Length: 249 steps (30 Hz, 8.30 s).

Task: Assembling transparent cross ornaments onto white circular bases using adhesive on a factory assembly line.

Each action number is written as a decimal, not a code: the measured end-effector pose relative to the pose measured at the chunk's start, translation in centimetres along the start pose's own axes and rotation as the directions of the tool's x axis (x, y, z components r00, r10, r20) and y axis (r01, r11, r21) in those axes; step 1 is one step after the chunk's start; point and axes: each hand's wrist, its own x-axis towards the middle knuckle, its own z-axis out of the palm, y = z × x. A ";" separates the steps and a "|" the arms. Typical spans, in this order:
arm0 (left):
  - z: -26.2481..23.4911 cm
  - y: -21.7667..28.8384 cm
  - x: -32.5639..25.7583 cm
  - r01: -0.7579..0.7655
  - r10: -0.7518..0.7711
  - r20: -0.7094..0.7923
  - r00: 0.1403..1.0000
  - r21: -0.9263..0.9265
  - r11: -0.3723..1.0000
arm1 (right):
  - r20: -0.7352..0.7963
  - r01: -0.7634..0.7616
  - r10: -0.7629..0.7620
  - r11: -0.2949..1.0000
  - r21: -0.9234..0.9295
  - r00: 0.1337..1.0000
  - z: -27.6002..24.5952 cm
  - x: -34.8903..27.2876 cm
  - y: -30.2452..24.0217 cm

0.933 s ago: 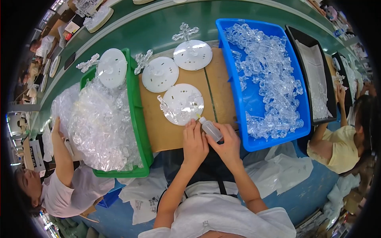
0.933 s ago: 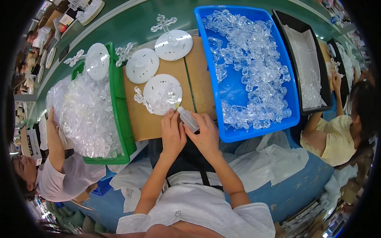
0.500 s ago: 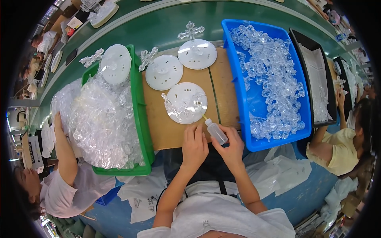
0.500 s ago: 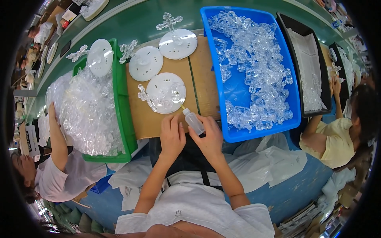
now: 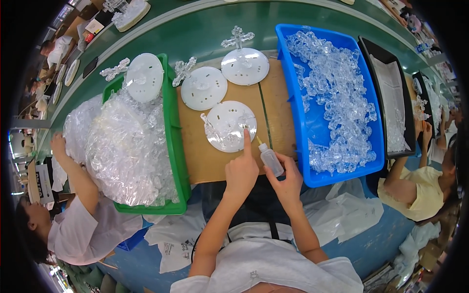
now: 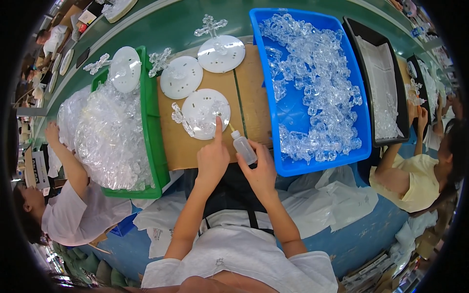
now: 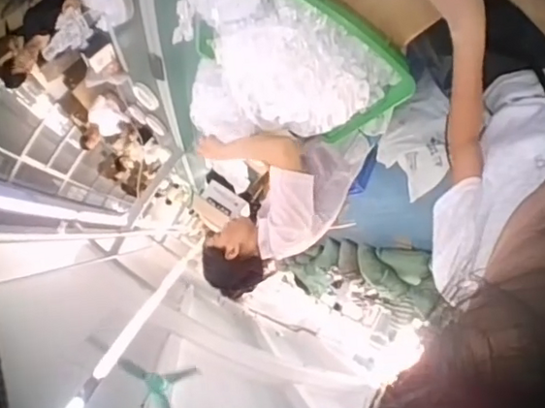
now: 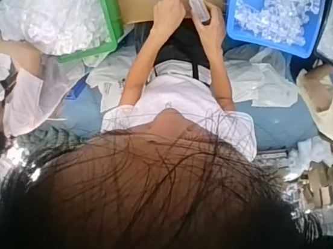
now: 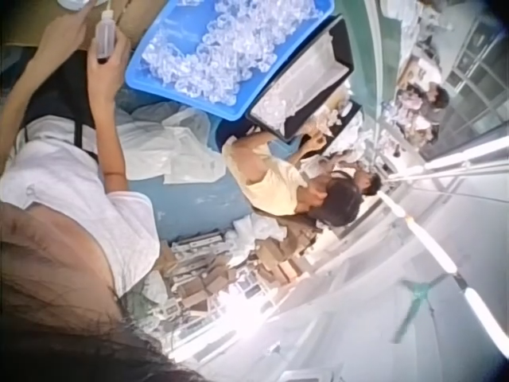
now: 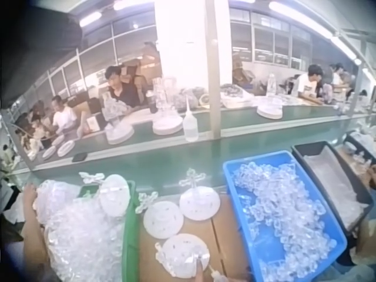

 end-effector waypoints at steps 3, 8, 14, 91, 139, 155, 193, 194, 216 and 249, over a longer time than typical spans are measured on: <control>-0.1 0.2 0.0 0.011 -0.011 0.013 1.000 -0.024 1.000 | -0.016 0.019 -0.019 1.000 0.016 1.000 0.1 0.0 0.2; 0.4 -0.3 -0.1 0.011 -0.010 0.014 1.000 -0.058 0.998 | -0.033 0.050 -0.050 0.999 0.001 0.998 0.1 0.0 -0.2; -0.2 -2.3 -5.1 0.040 -0.061 -0.211 0.976 -0.106 0.994 | 0.017 0.073 -0.073 0.997 0.013 0.997 0.0 -0.8 -0.5; -1.2 -5.4 -5.0 0.035 -0.037 -0.187 0.982 -0.017 0.999 | -0.277 0.185 -0.141 0.973 0.137 0.950 5.0 7.6 1.1; 0.5 -9.0 -5.3 -0.139 -0.077 -0.577 0.813 -0.321 0.937 | 0.150 0.501 -0.516 0.655 -0.566 0.843 5.2 45.4 -12.4; -14.0 -9.1 -2.2 0.061 0.089 -0.337 0.937 0.410 0.910 | 0.555 0.729 -0.494 0.580 -0.362 0.669 0.8 33.0 -11.1; -11.2 -6.5 -5.7 -0.626 0.619 -0.484 0.619 0.172 0.761 | 0.773 -0.371 -0.280 0.752 0.545 0.569 1.6 5.4 -11.0; -10.4 -5.5 -6.5 -0.472 0.223 -0.630 0.744 -0.259 0.843 | 0.776 -0.373 -0.279 0.753 0.542 0.565 1.6 5.2 -10.8; 0.6 -7.5 -4.8 -0.021 -0.024 -0.338 0.941 -0.129 0.991 | 0.351 -0.352 0.180 0.775 0.525 0.919 4.0 3.3 -3.8; 3.8 -5.9 -6.6 -0.162 0.006 -0.487 0.873 -0.278 0.947 | 0.221 0.448 -0.390 0.756 -0.477 0.894 7.5 2.4 -6.2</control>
